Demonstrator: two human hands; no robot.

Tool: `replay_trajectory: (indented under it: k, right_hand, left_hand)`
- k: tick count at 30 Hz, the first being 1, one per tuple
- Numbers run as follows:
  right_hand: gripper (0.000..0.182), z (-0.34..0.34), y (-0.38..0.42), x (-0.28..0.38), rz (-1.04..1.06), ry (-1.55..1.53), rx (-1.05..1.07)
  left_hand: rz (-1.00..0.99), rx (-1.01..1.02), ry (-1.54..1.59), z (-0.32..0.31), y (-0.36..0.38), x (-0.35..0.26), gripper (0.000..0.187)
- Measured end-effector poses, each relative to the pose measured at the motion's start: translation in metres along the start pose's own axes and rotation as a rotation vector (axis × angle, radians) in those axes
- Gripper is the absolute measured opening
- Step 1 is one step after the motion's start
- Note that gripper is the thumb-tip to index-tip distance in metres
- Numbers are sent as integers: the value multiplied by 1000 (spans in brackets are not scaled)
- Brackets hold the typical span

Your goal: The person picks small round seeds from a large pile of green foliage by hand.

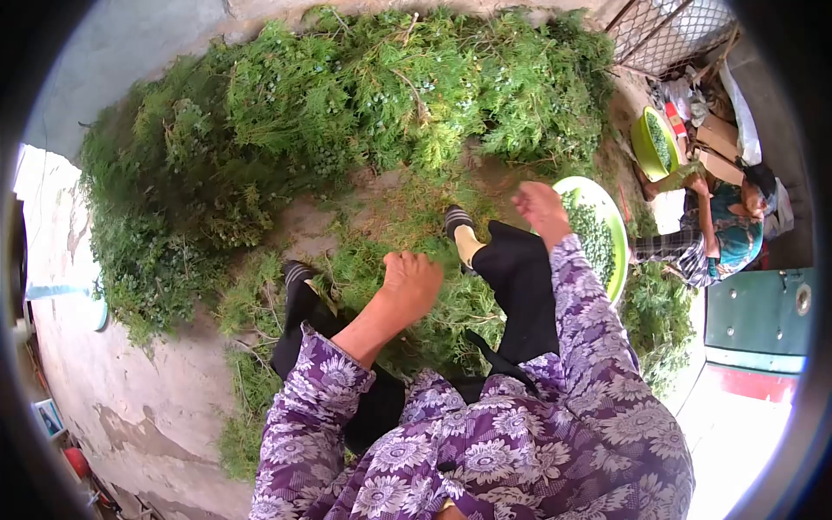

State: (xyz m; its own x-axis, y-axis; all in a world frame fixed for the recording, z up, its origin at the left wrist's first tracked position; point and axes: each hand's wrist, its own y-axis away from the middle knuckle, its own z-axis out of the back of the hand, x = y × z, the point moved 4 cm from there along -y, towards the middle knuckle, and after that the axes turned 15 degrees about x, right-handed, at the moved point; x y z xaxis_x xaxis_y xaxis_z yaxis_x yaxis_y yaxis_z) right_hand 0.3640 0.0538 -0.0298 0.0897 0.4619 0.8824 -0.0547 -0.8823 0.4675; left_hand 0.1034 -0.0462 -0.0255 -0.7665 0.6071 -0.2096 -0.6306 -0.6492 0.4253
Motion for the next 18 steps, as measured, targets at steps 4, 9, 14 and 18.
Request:
replay_trajectory:
  k: [4,9,14,18]
  right_hand:
    - [20,-93,-34,-41,-85,580,164]
    - [32,-172,-94,-118,-72,1118,465]
    - [43,-238,-131,-178,-137,1451,641]
    - [48,-266,-158,-220,-224,1392,598]
  left_hand:
    - [-94,-171,202,17,3,4,15]
    - [6,-151,197,31,13,27,14]
    - [247,-228,290,45,24,66,13]
    - [370,-270,320,53,37,91,16]
